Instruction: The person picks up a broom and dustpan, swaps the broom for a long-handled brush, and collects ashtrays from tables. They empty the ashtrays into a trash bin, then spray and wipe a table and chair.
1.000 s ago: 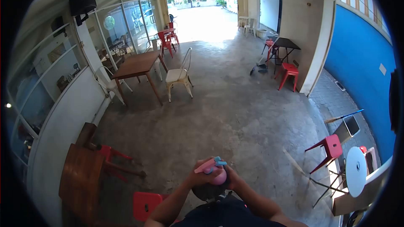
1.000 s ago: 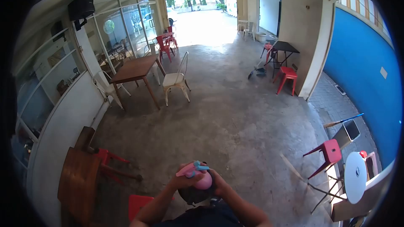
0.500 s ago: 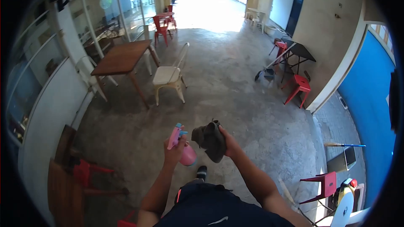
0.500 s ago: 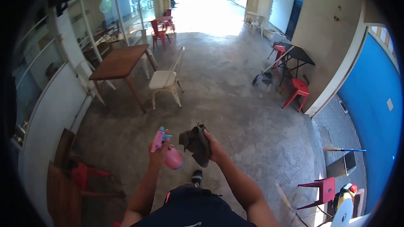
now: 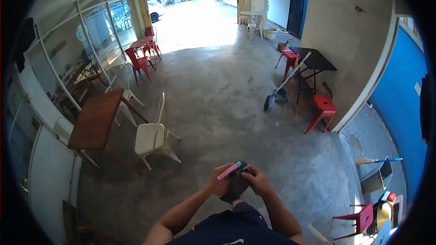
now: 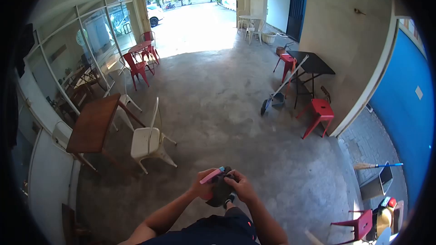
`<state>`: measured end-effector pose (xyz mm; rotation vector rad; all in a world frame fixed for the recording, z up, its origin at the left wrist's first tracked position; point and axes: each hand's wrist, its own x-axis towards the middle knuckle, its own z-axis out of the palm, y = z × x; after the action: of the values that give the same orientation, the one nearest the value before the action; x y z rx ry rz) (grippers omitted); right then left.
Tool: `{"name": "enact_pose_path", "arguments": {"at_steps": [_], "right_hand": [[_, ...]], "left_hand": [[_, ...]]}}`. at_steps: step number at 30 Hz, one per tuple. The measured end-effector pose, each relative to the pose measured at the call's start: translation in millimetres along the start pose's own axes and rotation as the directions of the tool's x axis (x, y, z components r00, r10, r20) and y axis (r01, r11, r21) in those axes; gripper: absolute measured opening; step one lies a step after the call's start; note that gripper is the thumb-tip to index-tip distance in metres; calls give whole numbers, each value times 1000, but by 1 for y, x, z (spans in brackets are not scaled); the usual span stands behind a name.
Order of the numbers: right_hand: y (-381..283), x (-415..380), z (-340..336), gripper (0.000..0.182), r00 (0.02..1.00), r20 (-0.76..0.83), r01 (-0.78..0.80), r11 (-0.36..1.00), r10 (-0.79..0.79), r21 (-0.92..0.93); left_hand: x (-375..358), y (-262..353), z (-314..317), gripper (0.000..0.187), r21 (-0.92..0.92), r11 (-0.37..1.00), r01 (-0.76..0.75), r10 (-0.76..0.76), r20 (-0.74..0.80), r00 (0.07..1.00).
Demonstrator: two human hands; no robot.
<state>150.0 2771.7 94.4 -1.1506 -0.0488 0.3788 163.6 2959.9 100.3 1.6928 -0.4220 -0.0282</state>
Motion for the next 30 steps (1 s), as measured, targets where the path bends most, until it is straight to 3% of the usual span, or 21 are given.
{"name": "enact_pose_path", "arguments": {"at_steps": [2, 5, 9, 11, 12, 13, 14, 17, 19, 20, 23, 26, 29, 30], "right_hand": [[-35, 72, -12, 16, 1000, -23, -4, 977, -1, -213], [-63, 191, -29, 18, 995, -44, 53, 851, -90, -523], [-106, 321, -30, 27, 947, 47, 232, 574, -318, -785], [-127, 386, -25, 24, 901, 47, 287, 511, -431, -810], [-138, 419, -23, 23, 886, 42, 290, 483, -461, -826], [-150, 451, -23, 23, 867, 38, 297, 454, -497, -840], [-162, 485, -26, 22, 870, 65, 277, 374, -489, -885], [-194, 593, -43, 20, 665, 253, 349, -6, -703, -937], [-200, 665, -63, 19, 673, 163, 416, 187, -722, -890], [-210, 700, -74, 20, 670, 130, 456, 268, -731, -849], [-256, 777, -108, 20, 790, -72, 348, 542, -609, -765], [-288, 853, -160, 22, 826, -185, 192, 574, -532, -796], [-330, 934, -216, 30, 877, -83, 190, 500, -474, -845], [-343, 963, -233, 33, 896, -55, 218, 544, -441, -810]], "left_hand": [[64, -19, -20, 39, -130, 990, 53, -55, -12, 998], [147, -31, -64, 36, 155, 987, 41, -31, -63, 998], [255, -56, -123, 35, 8, 988, 153, -153, -17, 988], [312, -64, -152, 34, -83, 988, 132, -131, 13, 991], [340, -74, -163, 38, -246, 947, 207, -216, -10, 976], [369, -85, -172, 39, -233, 954, 187, -197, -23, 980], [400, -99, -185, 41, -213, 963, 165, -176, -32, 984], [506, -141, -227, 45, -183, 968, 174, -172, 29, 985], [581, -158, -238, 47, -192, 958, 212, -196, 101, 975], [621, -153, -238, 39, -204, 960, 190, -172, 103, 980], [739, -180, -244, 31, -99, 995, 4, 1, 51, 999], [842, -201, -260, 31, -29, 1000, 12, -6, 203, 979], [949, -212, -280, 33, 28, 1000, 5, -12, 244, 970], [986, -223, -289, 33, 65, 997, -33, 16, 253, 967]]}}
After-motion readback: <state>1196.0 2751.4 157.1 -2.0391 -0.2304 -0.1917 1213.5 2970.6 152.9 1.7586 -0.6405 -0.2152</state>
